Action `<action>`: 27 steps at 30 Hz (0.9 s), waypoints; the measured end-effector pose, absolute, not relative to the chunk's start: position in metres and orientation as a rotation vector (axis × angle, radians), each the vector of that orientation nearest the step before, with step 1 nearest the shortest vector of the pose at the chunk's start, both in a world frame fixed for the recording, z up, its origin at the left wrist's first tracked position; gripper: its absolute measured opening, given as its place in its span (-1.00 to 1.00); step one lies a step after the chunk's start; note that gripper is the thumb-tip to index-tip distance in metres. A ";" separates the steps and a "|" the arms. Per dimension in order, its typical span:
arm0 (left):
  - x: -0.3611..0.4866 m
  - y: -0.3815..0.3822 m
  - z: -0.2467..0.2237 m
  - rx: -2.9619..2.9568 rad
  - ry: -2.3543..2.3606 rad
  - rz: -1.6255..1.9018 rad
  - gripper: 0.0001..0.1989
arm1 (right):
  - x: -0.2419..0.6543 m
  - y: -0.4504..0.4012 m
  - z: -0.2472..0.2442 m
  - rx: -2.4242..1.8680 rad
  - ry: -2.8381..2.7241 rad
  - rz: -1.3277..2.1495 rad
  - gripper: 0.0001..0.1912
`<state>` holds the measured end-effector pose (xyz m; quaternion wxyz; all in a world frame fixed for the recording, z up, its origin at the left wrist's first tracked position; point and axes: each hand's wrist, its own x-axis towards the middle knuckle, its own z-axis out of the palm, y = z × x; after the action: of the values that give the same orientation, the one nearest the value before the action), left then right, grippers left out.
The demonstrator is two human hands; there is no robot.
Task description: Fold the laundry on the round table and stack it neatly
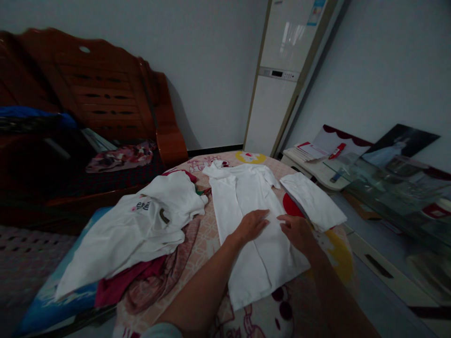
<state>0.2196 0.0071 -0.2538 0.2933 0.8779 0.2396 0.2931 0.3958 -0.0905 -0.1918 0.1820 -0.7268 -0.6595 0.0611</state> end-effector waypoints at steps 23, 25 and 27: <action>0.227 0.011 -0.259 1.622 0.381 0.507 -0.58 | 0.441 0.076 -0.192 -2.263 -1.865 -0.048 -0.70; 0.228 0.012 -0.260 1.608 0.388 0.518 -0.60 | 0.443 0.098 -0.179 -2.222 -1.884 -0.079 -0.63; 0.229 0.012 -0.261 1.624 0.392 0.537 -0.63 | 0.441 0.120 -0.166 -2.122 -1.926 -0.141 -0.58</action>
<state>0.2292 0.0117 -0.2609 0.6394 0.7116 0.1717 0.2353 0.4407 0.1196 -0.1656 0.1359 -0.7326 -0.6651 -0.0488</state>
